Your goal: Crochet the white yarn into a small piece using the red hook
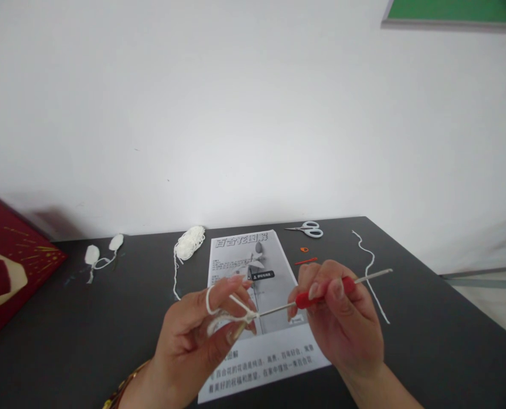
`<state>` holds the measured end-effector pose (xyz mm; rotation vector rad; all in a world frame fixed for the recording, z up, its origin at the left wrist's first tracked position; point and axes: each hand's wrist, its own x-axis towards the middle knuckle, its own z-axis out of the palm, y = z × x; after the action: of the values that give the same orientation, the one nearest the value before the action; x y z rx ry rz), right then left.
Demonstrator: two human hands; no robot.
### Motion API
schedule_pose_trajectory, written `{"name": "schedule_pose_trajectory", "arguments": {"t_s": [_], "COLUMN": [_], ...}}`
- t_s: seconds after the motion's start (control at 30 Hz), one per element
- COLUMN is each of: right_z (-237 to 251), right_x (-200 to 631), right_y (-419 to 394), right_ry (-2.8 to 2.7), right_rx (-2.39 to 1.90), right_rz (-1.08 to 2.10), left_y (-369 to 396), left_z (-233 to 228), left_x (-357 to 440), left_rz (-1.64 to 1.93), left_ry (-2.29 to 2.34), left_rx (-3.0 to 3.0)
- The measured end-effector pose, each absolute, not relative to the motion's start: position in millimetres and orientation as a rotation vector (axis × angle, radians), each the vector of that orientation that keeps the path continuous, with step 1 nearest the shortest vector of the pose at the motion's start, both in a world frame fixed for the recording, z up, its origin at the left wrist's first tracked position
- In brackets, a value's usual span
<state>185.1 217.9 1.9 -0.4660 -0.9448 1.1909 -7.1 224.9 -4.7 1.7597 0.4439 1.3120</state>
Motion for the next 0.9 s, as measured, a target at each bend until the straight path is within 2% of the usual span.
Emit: {"name": "schedule_pose_trajectory", "arguments": {"t_s": [0.33, 0.57, 0.63, 0.9], "right_z": [4.4, -17.6, -19.1, -13.8], "right_x": [182.6, 161.1, 157.7, 158.0], "right_y": [218.1, 221.0, 221.5, 224.2], "right_ry": [-0.907, -0.671, -0.660, -0.856], "right_rx": [-0.481, -0.470, -0.476, -0.490], "right_rz": [1.172, 1.706, 1.749, 1.526], "left_y": [225.3, 225.1, 224.6, 222.6], "left_z": [-5.0, -7.5, -8.4, -18.0], "left_x": [-6.8, 5.0, 8.4, 8.7], "left_rz": [1.348, 1.362, 1.342, 1.193], "left_ry": [0.464, 0.452, 0.426, 0.558], "left_rx": [1.756, 1.614, 1.561, 1.204]}}
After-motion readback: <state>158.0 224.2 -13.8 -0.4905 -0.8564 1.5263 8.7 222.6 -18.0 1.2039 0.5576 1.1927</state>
